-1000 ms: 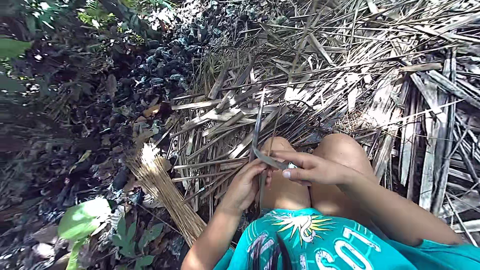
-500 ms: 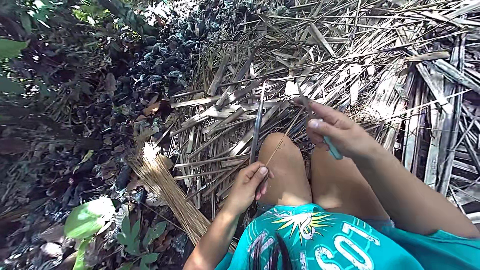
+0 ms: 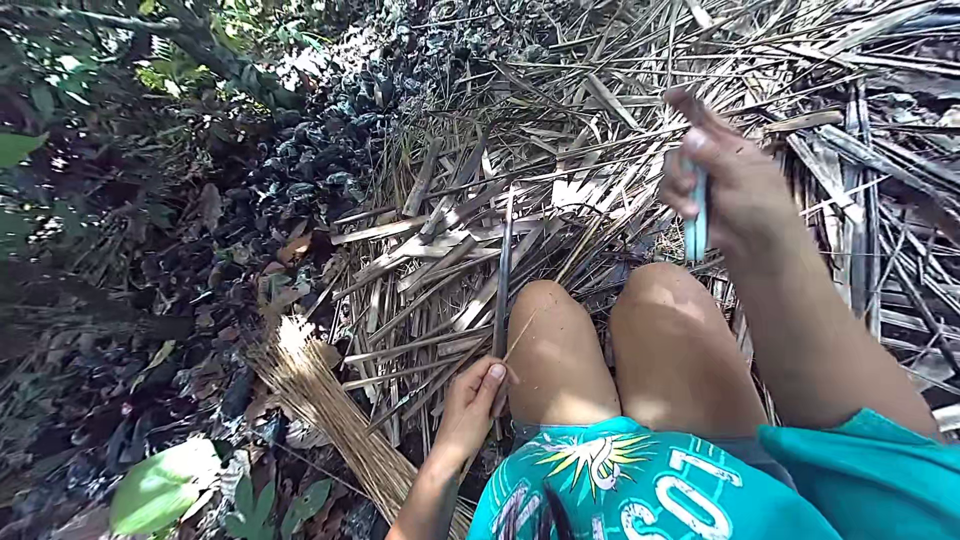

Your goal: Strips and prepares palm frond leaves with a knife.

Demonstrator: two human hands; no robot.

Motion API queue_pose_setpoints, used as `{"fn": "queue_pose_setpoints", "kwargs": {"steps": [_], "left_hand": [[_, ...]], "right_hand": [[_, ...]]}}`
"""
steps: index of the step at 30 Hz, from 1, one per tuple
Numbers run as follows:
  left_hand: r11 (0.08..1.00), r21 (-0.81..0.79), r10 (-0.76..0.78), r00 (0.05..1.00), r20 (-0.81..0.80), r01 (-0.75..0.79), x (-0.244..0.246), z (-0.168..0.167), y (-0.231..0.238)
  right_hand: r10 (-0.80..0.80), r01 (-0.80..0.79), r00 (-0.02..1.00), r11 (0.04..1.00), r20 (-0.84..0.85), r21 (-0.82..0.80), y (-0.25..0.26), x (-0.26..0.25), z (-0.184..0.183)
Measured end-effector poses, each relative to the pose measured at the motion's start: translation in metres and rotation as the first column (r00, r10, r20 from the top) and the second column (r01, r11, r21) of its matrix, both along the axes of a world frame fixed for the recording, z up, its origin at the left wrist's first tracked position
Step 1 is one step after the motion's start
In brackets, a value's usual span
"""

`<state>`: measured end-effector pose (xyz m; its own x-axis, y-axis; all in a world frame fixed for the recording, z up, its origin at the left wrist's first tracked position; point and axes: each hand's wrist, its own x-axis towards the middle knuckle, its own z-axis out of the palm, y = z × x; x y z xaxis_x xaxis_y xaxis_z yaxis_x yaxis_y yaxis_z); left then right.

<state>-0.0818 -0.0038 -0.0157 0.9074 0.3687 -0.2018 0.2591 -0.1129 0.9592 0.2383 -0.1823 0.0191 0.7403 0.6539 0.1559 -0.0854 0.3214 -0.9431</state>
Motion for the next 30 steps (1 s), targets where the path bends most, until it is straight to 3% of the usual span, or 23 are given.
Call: {"fn": "queue_pose_setpoints", "kwargs": {"steps": [2,3,4,6,7,9,12,14,17,18,20,22,23,26,28,30], "left_hand": [[0.98,-0.199,-0.038,0.998,-0.047,0.028,0.008,0.003,0.006],[0.941,-0.334,-0.074,0.996,-0.045,0.055,0.012,0.004,0.01],[0.864,-0.496,-0.107,0.994,-0.02,0.084,0.014,0.004,0.013],[0.608,-0.775,-0.178,0.981,0.077,0.171,0.018,0.0,0.019],[0.477,-0.856,-0.21,0.972,0.11,0.2,0.018,-0.003,0.021],[0.319,-0.925,-0.256,0.958,0.127,0.207,0.016,-0.009,0.027],[0.252,-0.95,-0.273,0.956,0.112,0.184,0.004,-0.018,0.031],[0.277,-0.945,-0.269,0.958,0.098,0.175,-0.001,-0.022,0.031],[0.486,-0.861,-0.233,0.972,0.038,0.15,0.0,-0.022,0.029],[0.584,-0.802,-0.197,0.98,0.011,0.126,0.002,-0.019,0.026],[0.761,-0.646,-0.102,0.995,-0.024,0.062,0.007,-0.011,0.019],[0.883,-0.469,-0.023,0.999,-0.029,0.007,0.01,-0.005,0.012],[0.926,-0.378,-0.012,1.0,-0.015,0.005,0.009,-0.006,0.011],[0.993,-0.12,0.001,1.0,0.01,0.0,-0.007,-0.015,0.014],[1.0,0.014,0.013,1.0,-0.002,-0.013,-0.024,-0.026,0.018],[0.991,0.133,0.001,1.0,0.005,-0.001,-0.033,-0.035,0.021]], "right_hand": [[0.248,-0.255,0.964,0.964,-0.098,-0.07,0.007,-0.047,-0.011],[0.429,-0.449,0.889,0.885,-0.157,-0.126,0.01,-0.075,-0.02],[0.597,-0.634,0.771,0.754,-0.222,-0.173,0.014,-0.101,-0.027],[0.799,-0.849,0.526,0.512,-0.292,-0.128,0.023,-0.129,-0.041],[0.825,-0.872,0.487,0.478,-0.289,-0.106,0.024,-0.129,-0.042],[0.779,-0.811,0.584,0.568,-0.228,-0.137,0.021,-0.106,-0.032],[0.576,-0.583,0.809,0.812,-0.112,-0.034,0.014,-0.047,-0.018],[0.44,-0.432,0.89,0.898,-0.12,0.087,0.013,-0.02,-0.017],[0.42,-0.421,0.888,0.906,-0.185,0.035,0.018,-0.048,-0.021],[0.483,-0.505,0.846,0.862,-0.224,-0.05,0.02,-0.071,-0.028],[0.655,-0.718,0.689,0.674,-0.309,-0.174,0.027,-0.117,-0.041],[0.761,-0.836,0.543,0.531,-0.356,-0.139,0.034,-0.139,-0.052],[0.749,-0.822,0.565,0.544,-0.345,-0.167,0.034,-0.136,-0.049],[0.582,-0.615,0.789,0.748,-0.199,-0.249,0.024,-0.087,-0.024],[0.414,-0.424,0.903,0.902,-0.115,-0.078,0.018,-0.043,-0.023],[0.331,-0.328,0.939,0.944,-0.092,0.042,0.011,-0.017,-0.021]]}}
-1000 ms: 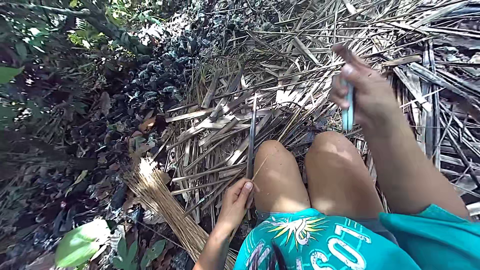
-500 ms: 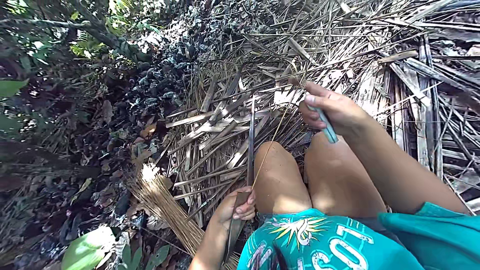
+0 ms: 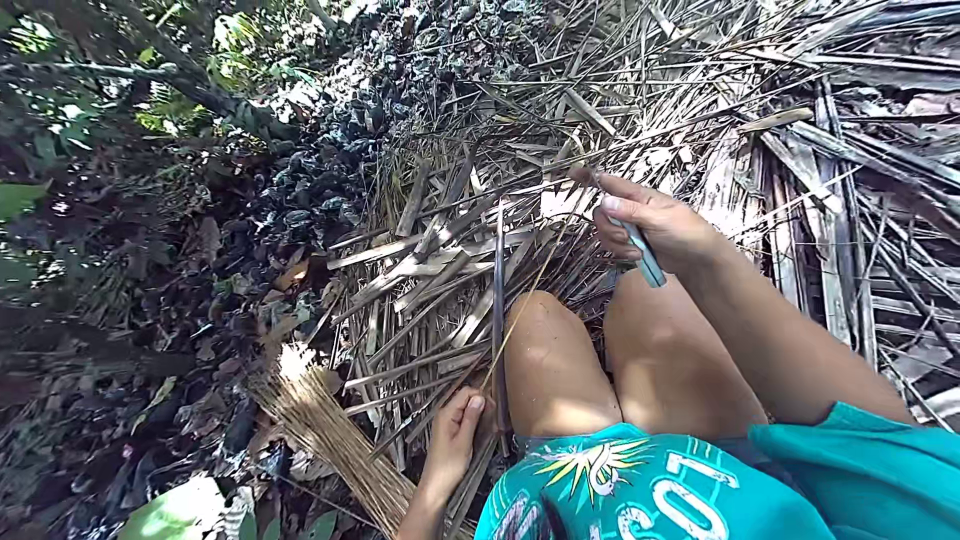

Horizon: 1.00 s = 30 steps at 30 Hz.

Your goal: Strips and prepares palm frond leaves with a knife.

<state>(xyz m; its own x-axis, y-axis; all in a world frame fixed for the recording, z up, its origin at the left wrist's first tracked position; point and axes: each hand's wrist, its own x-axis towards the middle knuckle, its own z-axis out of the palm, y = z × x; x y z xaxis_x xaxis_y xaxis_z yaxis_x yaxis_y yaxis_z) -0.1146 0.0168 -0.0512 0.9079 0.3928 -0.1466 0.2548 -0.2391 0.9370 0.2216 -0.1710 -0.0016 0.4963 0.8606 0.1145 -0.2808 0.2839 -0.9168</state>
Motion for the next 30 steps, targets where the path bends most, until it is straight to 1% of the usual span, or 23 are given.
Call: {"fn": "queue_pose_setpoints", "kwargs": {"steps": [2,7,11,12,13,15,17,19,21,22,23,24,25,26,27,28,29,30], "left_hand": [[0.995,0.093,-0.033,0.998,0.058,0.027,0.006,0.0,-0.002],[0.964,0.264,-0.04,0.971,0.236,-0.024,0.052,0.02,-0.023],[0.952,0.303,-0.058,0.948,0.312,-0.041,0.067,0.023,-0.032],[0.951,0.304,-0.057,0.94,0.336,-0.051,0.067,0.022,-0.032],[0.949,0.312,-0.065,0.934,0.351,-0.051,0.066,0.021,-0.032],[0.942,0.333,-0.096,0.933,0.346,-0.027,0.059,0.021,-0.03],[0.942,0.334,-0.108,0.943,0.316,-0.004,0.045,0.018,-0.026],[0.951,0.309,-0.123,0.95,0.285,0.031,0.029,0.013,-0.021],[0.96,0.274,-0.124,0.956,0.266,0.049,0.019,0.009,-0.018],[0.962,0.269,-0.113,0.96,0.255,0.042,0.017,0.007,-0.018],[0.962,0.271,-0.097,0.965,0.243,0.029,0.018,0.006,-0.019],[0.961,0.276,-0.077,0.969,0.233,0.01,0.02,0.005,-0.02],[0.961,0.276,-0.057,0.972,0.228,-0.008,0.025,0.006,-0.021],[0.963,0.268,-0.035,0.974,0.224,-0.026,0.03,0.008,-0.022],[0.968,0.248,-0.02,0.974,0.224,-0.037,0.035,0.01,-0.023],[0.974,0.223,-0.006,0.974,0.228,-0.046,0.039,0.012,-0.023],[0.98,0.192,0.001,0.971,0.24,-0.048,0.042,0.012,-0.023],[0.987,0.155,-0.003,0.967,0.254,-0.038,0.042,0.012,-0.022]], "right_hand": [[0.028,-0.028,1.0,1.0,0.009,0.01,-0.002,-0.004,0.0],[0.232,-0.231,0.973,0.967,-0.006,-0.103,0.003,-0.064,-0.021],[0.402,-0.392,0.915,0.904,0.03,-0.17,0.0,-0.106,-0.029],[0.447,-0.436,0.894,0.886,0.04,-0.16,0.0,-0.112,-0.029],[0.452,-0.439,0.89,0.886,0.062,-0.15,0.0,-0.112,-0.027],[0.359,-0.333,0.924,0.925,0.131,-0.182,-0.004,-0.095,-0.016],[0.178,-0.146,0.966,0.974,0.189,-0.174,-0.009,-0.057,-0.005],[-0.044,0.053,0.985,0.997,0.167,-0.05,-0.013,-0.009,-0.003],[-0.233,0.232,0.963,0.972,0.133,0.027,-0.018,0.022,0.004],[-0.299,0.296,0.949,0.954,0.101,0.05,-0.017,0.027,0.005],[-0.325,0.323,0.943,0.946,0.068,0.042,-0.014,0.022,0.005],[-0.309,0.309,0.95,0.951,0.041,0.005,-0.01,0.007,0.001],[-0.241,0.242,0.97,0.969,0.03,-0.057,-0.006,-0.017,-0.006],[-0.095,0.094,0.996,0.985,0.004,-0.147,-0.003,-0.046,-0.013],[0.103,-0.105,0.994,0.968,-0.021,-0.226,0.001,-0.074,-0.019],[0.293,-0.299,0.954,0.916,-0.063,-0.266,0.005,-0.098,-0.023],[0.421,-0.436,0.9,0.866,-0.114,-0.245,0.009,-0.115,-0.026],[0.492,-0.509,0.86,0.836,-0.132,-0.203,0.012,-0.121,-0.029]]}}
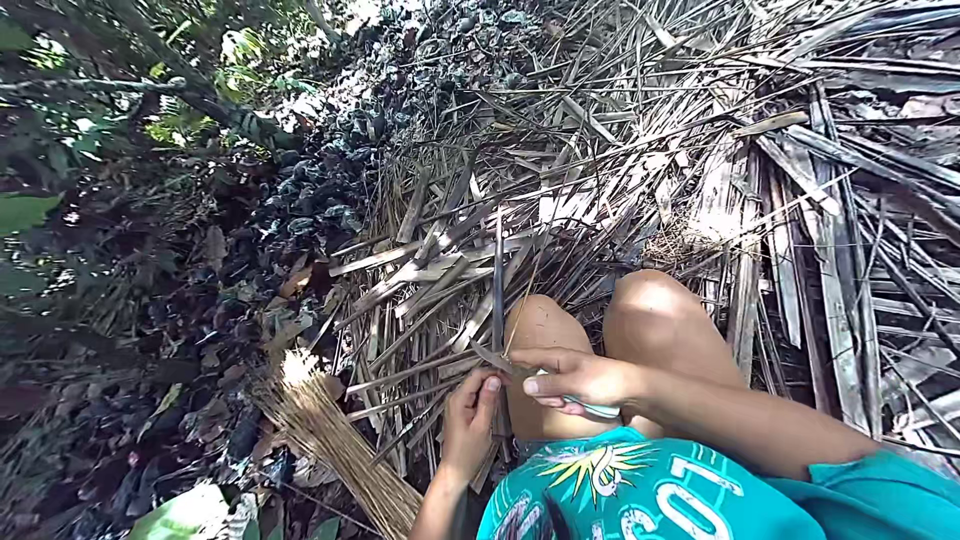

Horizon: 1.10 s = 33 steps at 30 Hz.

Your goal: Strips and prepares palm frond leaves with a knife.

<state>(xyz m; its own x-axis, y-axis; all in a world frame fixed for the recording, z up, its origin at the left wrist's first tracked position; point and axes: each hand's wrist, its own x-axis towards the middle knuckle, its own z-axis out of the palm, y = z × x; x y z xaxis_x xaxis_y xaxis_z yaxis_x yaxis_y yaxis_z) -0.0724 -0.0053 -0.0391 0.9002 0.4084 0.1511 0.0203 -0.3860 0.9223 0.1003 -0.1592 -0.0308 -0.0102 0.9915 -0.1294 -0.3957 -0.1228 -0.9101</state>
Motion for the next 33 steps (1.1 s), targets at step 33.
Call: {"fn": "queue_pose_setpoints", "kwargs": {"steps": [33], "left_hand": [[0.977,-0.192,-0.113,0.988,-0.101,0.092,-0.063,-0.015,0.024]], "right_hand": [[-0.587,0.556,0.808,0.73,-0.052,0.398,-0.042,0.17,0.028]]}}
